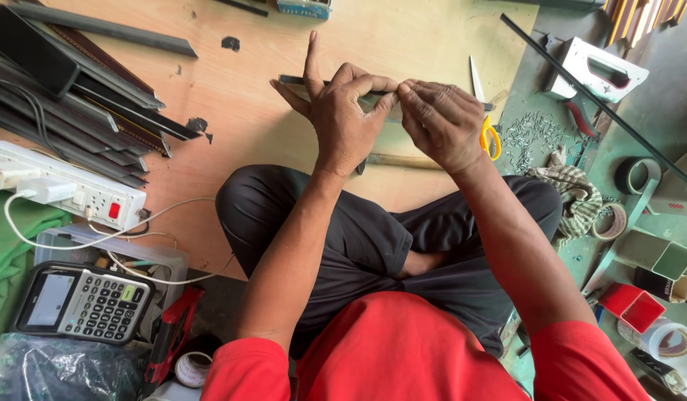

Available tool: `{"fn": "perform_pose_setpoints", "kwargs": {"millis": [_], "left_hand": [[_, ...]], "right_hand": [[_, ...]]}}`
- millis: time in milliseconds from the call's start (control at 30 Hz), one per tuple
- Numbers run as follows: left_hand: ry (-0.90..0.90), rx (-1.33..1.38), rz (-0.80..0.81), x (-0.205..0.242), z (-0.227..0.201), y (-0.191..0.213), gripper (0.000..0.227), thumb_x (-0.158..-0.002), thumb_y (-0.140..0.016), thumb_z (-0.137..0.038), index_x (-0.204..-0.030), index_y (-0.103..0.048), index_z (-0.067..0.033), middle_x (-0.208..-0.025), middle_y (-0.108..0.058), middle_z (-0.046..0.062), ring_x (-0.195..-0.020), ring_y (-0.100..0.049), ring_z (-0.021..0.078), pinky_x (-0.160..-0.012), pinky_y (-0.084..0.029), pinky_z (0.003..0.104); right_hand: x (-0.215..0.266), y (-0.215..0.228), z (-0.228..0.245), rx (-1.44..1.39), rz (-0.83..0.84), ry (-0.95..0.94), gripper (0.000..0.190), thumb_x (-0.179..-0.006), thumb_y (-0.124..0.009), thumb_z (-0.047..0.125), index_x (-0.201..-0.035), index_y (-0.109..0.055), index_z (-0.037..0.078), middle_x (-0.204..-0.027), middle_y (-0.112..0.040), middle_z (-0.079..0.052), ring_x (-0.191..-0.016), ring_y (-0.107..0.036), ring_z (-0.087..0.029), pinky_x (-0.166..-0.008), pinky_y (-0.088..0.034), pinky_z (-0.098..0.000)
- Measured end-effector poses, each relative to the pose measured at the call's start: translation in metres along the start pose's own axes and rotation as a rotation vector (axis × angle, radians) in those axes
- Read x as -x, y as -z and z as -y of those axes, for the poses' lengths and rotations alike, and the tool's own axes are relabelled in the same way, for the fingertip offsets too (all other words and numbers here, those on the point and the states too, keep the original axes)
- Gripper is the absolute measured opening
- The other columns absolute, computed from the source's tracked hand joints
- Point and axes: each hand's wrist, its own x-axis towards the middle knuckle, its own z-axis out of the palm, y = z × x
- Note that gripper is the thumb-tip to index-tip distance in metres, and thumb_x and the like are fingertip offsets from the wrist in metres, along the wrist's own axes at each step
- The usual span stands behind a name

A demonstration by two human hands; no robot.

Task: Assembling and finishing picture frames by applying border strips and securing them with pins.

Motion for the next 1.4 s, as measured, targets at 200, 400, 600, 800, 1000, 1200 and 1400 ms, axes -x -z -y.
{"fn": "perform_pose_setpoints", "kwargs": {"millis": [200,400,600,800,1000,1200,1400], "left_hand": [[0.012,-0.018,0.028,0.003,0.001,0.000,0.015,-0.077,-0.091,-0.024,-0.085,-0.081,-0.0321,-0.093,-0.069,-0.012,-0.152,-0.020,0.0294,-0.110,0.022,0.082],[-0.043,-0.037,-0.022,0.003,0.000,0.001,0.010,-0.080,-0.090,-0.032,-0.085,-0.082,-0.0330,-0.089,-0.067,-0.012,-0.152,-0.019,0.0286,-0.111,0.022,0.080],[-0.049,-0.009,-0.012,0.007,0.005,-0.003,0.009,-0.082,-0.089,-0.033,-0.089,-0.083,-0.0321,-0.086,-0.064,-0.013,-0.153,-0.020,0.0267,-0.113,0.022,0.077],[-0.042,0.008,-0.013,0.009,0.010,-0.003,0.008,-0.082,-0.089,-0.032,-0.087,-0.083,-0.0308,-0.085,-0.065,-0.013,-0.152,-0.021,0.0289,-0.110,0.024,0.079],[-0.059,-0.018,-0.024,0.005,0.005,-0.004,0.007,-0.082,-0.089,-0.032,-0.086,-0.083,-0.0325,-0.085,-0.064,-0.014,-0.151,-0.019,0.0284,-0.107,0.026,0.080],[-0.085,-0.036,-0.027,0.006,0.012,-0.008,0.008,-0.084,-0.090,-0.036,-0.085,-0.082,-0.0357,-0.087,-0.063,-0.014,-0.152,-0.018,0.0261,-0.110,0.025,0.080],[-0.061,0.041,-0.022,0.006,0.012,-0.008,0.011,-0.082,-0.091,-0.035,-0.088,-0.082,-0.0343,-0.087,-0.065,-0.015,-0.152,-0.019,0.0265,-0.111,0.027,0.079]], "right_hand": [[0.008,0.005,0.001,-0.015,0.044,0.029,0.031,-0.094,-0.076,-0.003,-0.124,-0.073,0.004,-0.115,-0.077,-0.013,-0.113,-0.075,-0.026,-0.101,-0.062,-0.0364],[0.067,0.017,0.027,0.339,0.073,0.071,0.046,-0.083,-0.069,0.001,-0.128,-0.071,0.011,-0.130,-0.066,-0.014,-0.125,-0.061,-0.035,-0.107,-0.047,-0.0493],[0.170,-0.024,0.007,0.317,0.636,-0.382,0.062,-0.073,-0.068,0.008,-0.134,-0.061,0.010,-0.113,-0.065,-0.015,-0.108,-0.062,-0.034,-0.090,-0.047,-0.0453],[0.139,-0.022,0.004,0.242,1.087,-0.553,0.035,-0.077,-0.067,0.011,-0.111,-0.058,0.009,-0.104,-0.063,-0.012,-0.099,-0.066,-0.033,-0.079,-0.052,-0.0474],[0.094,0.094,0.045,0.034,0.887,-0.784,0.038,-0.085,-0.069,0.016,-0.123,-0.066,0.016,-0.106,-0.067,-0.014,-0.094,-0.067,-0.036,-0.080,-0.056,-0.0467],[0.052,0.146,0.082,-0.267,0.477,-0.894,0.036,-0.098,-0.064,0.013,-0.133,-0.060,0.005,-0.096,-0.068,-0.015,-0.070,-0.068,-0.029,-0.068,-0.054,-0.0389],[0.063,0.125,0.068,0.318,0.370,-0.680,0.043,-0.104,-0.074,0.013,-0.147,-0.067,0.009,-0.091,-0.068,-0.012,-0.069,-0.064,-0.029,-0.060,-0.047,-0.0415]]}}
